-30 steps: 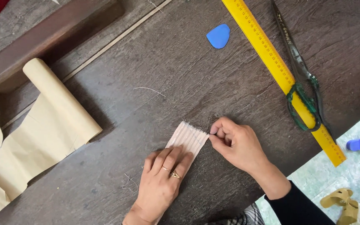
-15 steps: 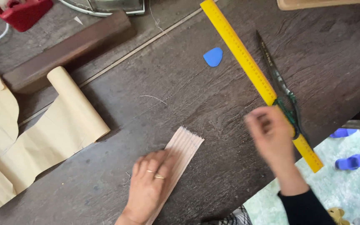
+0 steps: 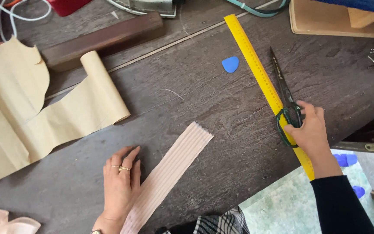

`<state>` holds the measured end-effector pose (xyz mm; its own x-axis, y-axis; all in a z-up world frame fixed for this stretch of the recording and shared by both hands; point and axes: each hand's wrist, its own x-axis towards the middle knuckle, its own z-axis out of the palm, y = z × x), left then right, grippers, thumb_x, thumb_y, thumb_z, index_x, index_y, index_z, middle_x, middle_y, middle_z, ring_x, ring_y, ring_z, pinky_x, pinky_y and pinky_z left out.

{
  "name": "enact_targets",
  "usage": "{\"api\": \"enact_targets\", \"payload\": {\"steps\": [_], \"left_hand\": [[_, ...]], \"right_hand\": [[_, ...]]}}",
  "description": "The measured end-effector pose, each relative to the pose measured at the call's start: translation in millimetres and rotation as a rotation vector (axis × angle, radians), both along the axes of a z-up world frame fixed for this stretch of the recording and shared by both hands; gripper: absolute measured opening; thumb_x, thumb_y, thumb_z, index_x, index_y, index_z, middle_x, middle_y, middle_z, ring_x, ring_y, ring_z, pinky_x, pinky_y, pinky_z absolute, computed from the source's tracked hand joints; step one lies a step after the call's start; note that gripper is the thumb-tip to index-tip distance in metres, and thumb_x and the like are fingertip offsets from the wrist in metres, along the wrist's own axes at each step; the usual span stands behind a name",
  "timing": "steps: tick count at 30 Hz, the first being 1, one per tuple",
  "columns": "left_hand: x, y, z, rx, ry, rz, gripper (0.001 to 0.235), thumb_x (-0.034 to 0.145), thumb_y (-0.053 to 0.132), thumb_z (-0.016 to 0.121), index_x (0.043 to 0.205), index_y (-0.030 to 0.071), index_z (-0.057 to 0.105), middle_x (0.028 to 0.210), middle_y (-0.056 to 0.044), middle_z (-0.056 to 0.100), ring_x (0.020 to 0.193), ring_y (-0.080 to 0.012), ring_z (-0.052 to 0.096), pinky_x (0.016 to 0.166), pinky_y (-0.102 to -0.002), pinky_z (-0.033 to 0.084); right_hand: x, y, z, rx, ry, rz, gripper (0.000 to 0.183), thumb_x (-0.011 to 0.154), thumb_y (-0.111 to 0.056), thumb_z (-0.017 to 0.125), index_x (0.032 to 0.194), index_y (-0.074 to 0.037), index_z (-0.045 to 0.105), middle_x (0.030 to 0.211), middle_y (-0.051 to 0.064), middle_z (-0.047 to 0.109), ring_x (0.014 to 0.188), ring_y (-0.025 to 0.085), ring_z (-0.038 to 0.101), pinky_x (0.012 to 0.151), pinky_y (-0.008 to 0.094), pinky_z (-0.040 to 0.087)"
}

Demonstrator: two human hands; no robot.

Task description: Marking and cutting fabric strips on a workbench in preparation for sewing

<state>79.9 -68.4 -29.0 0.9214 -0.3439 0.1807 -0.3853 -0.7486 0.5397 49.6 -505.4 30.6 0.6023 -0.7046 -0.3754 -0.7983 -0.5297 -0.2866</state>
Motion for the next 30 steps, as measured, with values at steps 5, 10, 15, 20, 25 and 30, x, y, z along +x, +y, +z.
{"api": "enact_targets", "payload": {"steps": [5, 10, 15, 20, 25, 30], "left_hand": [[-9, 3, 2, 0.031, -0.002, 0.017, 0.035, 0.09, 0.013, 0.058, 0.125, 0.013, 0.058, 0.125, -0.005, 0.056, 0.1, -0.0286, 0.055, 0.082, -0.043, 0.042], [-12, -14, 1, 0.051, -0.078, -0.045, 0.036, 0.09, 0.017, 0.06, 0.125, 0.01, 0.057, 0.122, -0.009, 0.057, 0.107, -0.0302, 0.055, 0.086, -0.044, 0.044], [-15, -47, 1, 0.18, -0.067, -0.132, 0.054, 0.097, 0.035, 0.044, 0.142, 0.007, 0.04, 0.149, -0.012, 0.042, 0.14, -0.0286, 0.035, 0.118, -0.05, 0.02], [-17, -85, -4, 0.306, -0.07, -0.185, 0.063, 0.098, 0.042, 0.037, 0.15, 0.007, 0.027, 0.158, -0.01, 0.024, 0.147, -0.0265, 0.019, 0.118, -0.052, 0.009], [-21, -110, -10, 0.396, -0.009, -0.21, 0.064, 0.101, 0.04, 0.032, 0.152, 0.006, 0.016, 0.16, -0.014, 0.009, 0.147, -0.0297, 0.007, 0.116, -0.057, 0.002], [-20, -116, -15, 0.441, 0.023, -0.153, 0.064, 0.102, 0.041, 0.027, 0.153, 0.007, 0.011, 0.161, -0.014, 0.005, 0.147, -0.03, 0.003, 0.115, -0.059, -0.002]], "right_hand": [[-6, -6, -1, 0.004, -0.084, -0.001, 0.073, 0.077, -0.004, 0.07, 0.143, -0.013, 0.04, 0.129, 0.018, 0.048, 0.117, 0.036, 0.049, 0.095, 0.048, 0.043], [-33, -14, 0, 0.164, -0.272, -0.136, 0.058, 0.084, 0.005, 0.063, 0.138, -0.007, 0.048, 0.108, 0.016, 0.061, 0.097, 0.026, 0.059, 0.082, 0.04, 0.049], [-66, 13, 15, 0.468, -0.853, 0.149, 0.032, 0.095, 0.002, 0.045, 0.126, -0.007, 0.042, 0.071, 0.001, 0.037, 0.042, 0.009, 0.029, 0.04, 0.023, 0.03], [-77, 29, 14, 0.619, -0.546, 0.047, 0.018, 0.089, -0.008, 0.059, 0.107, -0.007, 0.055, 0.059, 0.005, 0.046, 0.041, 0.015, 0.042, 0.04, 0.028, 0.038], [-96, 55, -3, 0.67, -0.465, 0.002, 0.017, 0.087, -0.011, 0.064, 0.1, 0.0, 0.068, 0.052, 0.004, 0.054, 0.037, 0.009, 0.049, 0.038, 0.022, 0.041], [-102, 66, 2, 0.858, 0.141, -0.141, 0.04, 0.096, -0.019, 0.051, 0.104, 0.017, 0.067, 0.057, 0.022, 0.061, 0.05, 0.016, 0.056, 0.048, 0.023, 0.04]]}}
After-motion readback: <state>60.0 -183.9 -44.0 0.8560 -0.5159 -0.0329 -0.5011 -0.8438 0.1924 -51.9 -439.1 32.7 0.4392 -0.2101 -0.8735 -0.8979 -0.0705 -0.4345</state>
